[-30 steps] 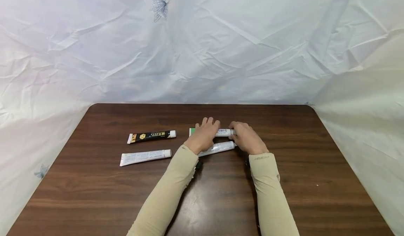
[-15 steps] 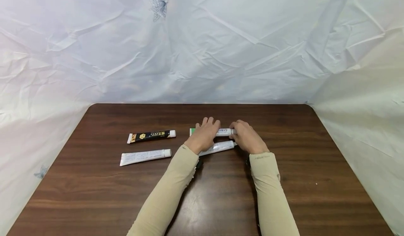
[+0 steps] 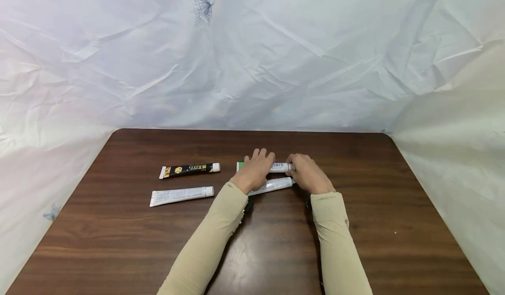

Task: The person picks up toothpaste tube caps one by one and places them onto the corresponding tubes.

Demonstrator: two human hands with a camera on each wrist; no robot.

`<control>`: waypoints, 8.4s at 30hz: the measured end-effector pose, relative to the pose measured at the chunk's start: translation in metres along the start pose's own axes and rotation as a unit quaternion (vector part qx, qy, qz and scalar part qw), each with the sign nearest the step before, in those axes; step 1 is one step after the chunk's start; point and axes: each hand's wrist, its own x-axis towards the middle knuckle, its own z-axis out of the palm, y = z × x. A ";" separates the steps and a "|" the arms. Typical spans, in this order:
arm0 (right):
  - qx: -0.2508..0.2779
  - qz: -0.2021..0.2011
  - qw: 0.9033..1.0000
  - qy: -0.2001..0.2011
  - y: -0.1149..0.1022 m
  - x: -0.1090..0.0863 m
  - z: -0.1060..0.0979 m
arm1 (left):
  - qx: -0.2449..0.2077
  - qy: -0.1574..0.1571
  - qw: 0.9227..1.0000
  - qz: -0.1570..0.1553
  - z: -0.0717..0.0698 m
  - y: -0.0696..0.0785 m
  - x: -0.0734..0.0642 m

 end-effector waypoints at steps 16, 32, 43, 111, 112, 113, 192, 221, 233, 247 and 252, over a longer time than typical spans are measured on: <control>0.019 0.003 1.000 -0.003 0.000 0.001 0.001 | 0.008 -0.002 1.000 -0.009 0.000 0.000 0.000; -0.002 -0.010 1.000 -0.002 -0.001 0.000 0.000 | 0.009 -0.006 1.000 -0.007 -0.004 0.000 -0.002; 0.028 -0.003 1.000 -0.002 -0.003 0.000 0.005 | -0.002 -0.015 1.000 -0.006 0.000 -0.005 -0.001; 0.036 -0.018 0.999 -0.001 0.008 -0.009 -0.006 | 0.023 0.010 1.000 0.009 -0.003 0.009 -0.001; 0.037 -0.022 0.999 0.001 0.008 -0.010 -0.006 | 0.025 0.012 1.000 0.010 -0.003 0.009 -0.001; 0.037 -0.024 0.999 0.003 0.007 -0.011 -0.007 | 0.026 0.013 1.000 0.010 -0.004 0.009 -0.002; 0.058 0.063 0.994 -0.066 0.008 -0.027 -0.028 | 0.018 -0.065 0.998 0.020 0.004 0.022 -0.018; 0.063 0.015 0.996 -0.054 -0.001 -0.018 -0.020 | 0.037 -0.048 0.998 0.015 0.001 0.021 -0.017; 0.062 0.024 0.997 -0.043 0.004 -0.019 -0.021 | 0.028 -0.044 0.999 0.012 0.001 0.020 -0.016; 0.049 0.026 0.998 -0.042 -0.003 -0.019 -0.017 | 0.033 -0.041 0.999 0.007 0.006 0.020 -0.016; 0.043 0.026 0.998 -0.044 -0.004 -0.018 -0.016 | 0.039 -0.040 0.998 0.007 0.006 0.021 -0.017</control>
